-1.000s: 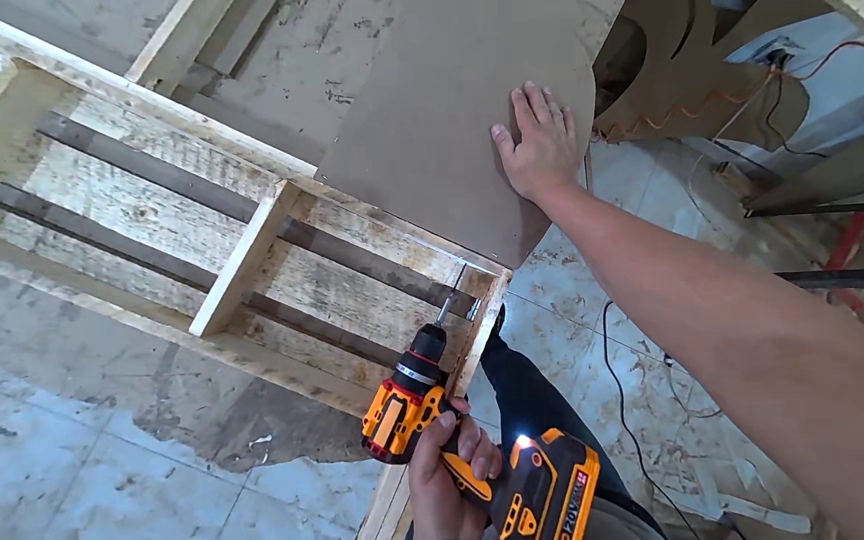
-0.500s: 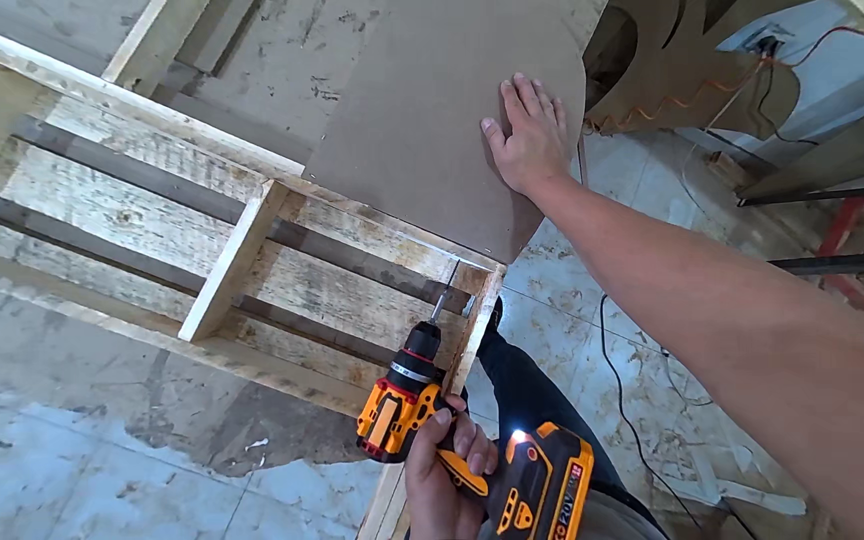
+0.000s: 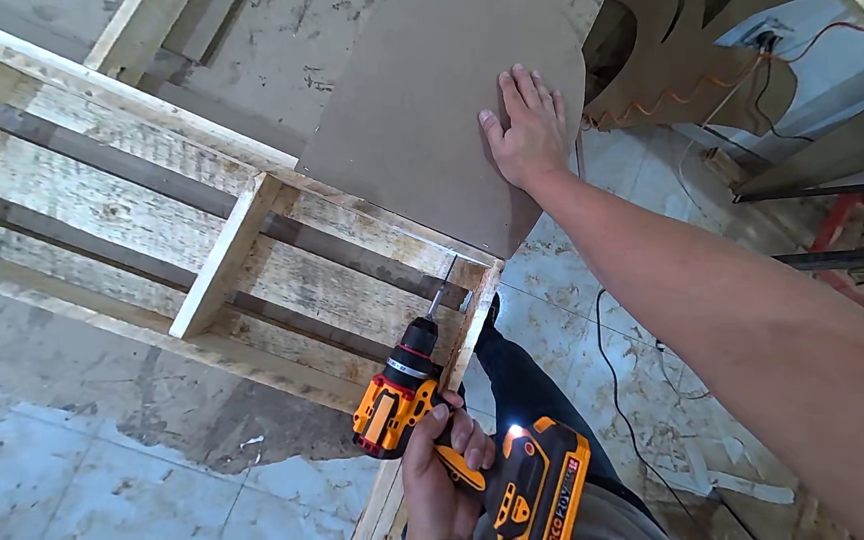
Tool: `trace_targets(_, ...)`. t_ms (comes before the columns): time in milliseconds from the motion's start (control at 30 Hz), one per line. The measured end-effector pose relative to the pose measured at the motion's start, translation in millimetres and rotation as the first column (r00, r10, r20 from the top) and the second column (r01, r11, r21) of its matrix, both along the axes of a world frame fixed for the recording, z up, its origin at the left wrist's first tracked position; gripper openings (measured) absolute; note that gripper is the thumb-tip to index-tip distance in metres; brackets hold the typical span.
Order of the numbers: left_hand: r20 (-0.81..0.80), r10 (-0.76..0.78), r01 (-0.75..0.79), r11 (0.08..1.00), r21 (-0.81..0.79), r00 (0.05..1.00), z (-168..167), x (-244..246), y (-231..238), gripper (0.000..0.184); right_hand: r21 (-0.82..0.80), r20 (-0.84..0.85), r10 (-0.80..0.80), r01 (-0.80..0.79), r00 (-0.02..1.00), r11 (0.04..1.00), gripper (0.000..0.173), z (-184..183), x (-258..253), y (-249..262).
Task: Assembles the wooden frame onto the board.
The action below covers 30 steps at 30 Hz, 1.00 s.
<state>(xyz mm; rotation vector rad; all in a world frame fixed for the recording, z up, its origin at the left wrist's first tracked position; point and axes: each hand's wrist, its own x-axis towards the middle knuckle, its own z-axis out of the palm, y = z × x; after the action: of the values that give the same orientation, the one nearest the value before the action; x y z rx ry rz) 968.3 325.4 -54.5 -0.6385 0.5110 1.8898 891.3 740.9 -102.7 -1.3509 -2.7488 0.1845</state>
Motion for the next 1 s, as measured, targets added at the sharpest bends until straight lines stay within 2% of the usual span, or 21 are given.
trace_targets(1000, 0.017, -0.025, 0.025, 1.000, -0.004, 1.000, 2, -10, -1, 0.026, 0.002, -0.003, -0.005, 0.005, 1.000, 1.000, 0.071, -2, -3, 1)
